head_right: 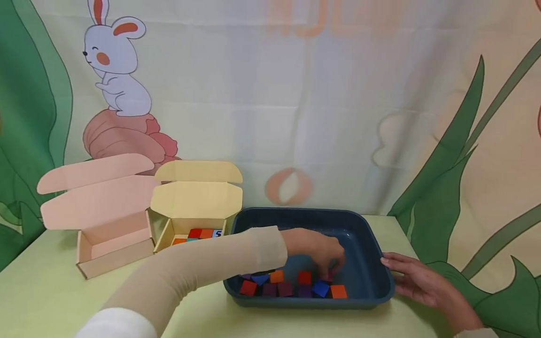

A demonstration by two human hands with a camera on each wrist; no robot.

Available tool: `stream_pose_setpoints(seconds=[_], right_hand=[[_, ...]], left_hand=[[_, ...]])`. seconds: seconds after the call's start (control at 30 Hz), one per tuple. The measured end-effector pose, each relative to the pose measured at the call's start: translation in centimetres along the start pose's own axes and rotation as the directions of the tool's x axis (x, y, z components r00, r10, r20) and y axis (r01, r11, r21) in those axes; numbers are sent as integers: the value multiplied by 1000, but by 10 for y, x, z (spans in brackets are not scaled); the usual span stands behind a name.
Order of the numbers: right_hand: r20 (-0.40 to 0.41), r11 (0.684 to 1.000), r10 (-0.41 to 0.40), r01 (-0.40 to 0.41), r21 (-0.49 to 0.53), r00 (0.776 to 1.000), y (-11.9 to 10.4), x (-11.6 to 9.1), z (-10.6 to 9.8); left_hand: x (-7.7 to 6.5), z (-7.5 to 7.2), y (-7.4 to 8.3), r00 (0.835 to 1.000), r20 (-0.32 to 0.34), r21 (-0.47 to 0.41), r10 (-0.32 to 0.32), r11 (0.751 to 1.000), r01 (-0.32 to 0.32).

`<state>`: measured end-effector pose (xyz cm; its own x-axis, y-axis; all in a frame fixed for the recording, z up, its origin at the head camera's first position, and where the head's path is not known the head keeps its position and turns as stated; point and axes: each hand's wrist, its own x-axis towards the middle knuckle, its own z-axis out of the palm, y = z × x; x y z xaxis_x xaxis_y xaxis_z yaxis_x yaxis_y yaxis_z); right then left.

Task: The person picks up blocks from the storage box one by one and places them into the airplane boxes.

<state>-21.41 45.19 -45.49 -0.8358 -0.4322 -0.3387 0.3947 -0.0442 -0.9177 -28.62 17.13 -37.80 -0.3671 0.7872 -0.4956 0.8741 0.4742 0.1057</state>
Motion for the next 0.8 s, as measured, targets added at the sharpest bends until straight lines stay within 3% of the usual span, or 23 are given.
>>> stream_pose_setpoints(seconds=[0.13, 0.3, 0.43, 0.53, 0.67, 0.8], right_hand=[[32, 1000, -2, 1, 30, 999, 2, 2, 0], [104, 997, -9, 1, 72, 995, 2, 1, -2], [64, 999, 15, -18, 49, 998, 0, -3, -4], [24, 999, 34, -34, 21, 999, 0, -2, -4], [23, 999, 39, -39, 0, 999, 1, 0, -3], [30, 999, 37, -37, -4, 999, -1, 2, 0]], left_hand=[[2, 0, 5, 998, 31, -52, -52, 997, 53], [4, 1, 15, 996, 51, -18, -79, 997, 80], [7, 0, 23, 995, 44, 31, -86, 996, 84], [6, 0, 21, 997, 8, 42, -75, 996, 74], [-8, -9, 8, 996, -91, 41, -10, 999, 14], [-41, -28, -12, 978, -195, 66, 78, 996, -66]])
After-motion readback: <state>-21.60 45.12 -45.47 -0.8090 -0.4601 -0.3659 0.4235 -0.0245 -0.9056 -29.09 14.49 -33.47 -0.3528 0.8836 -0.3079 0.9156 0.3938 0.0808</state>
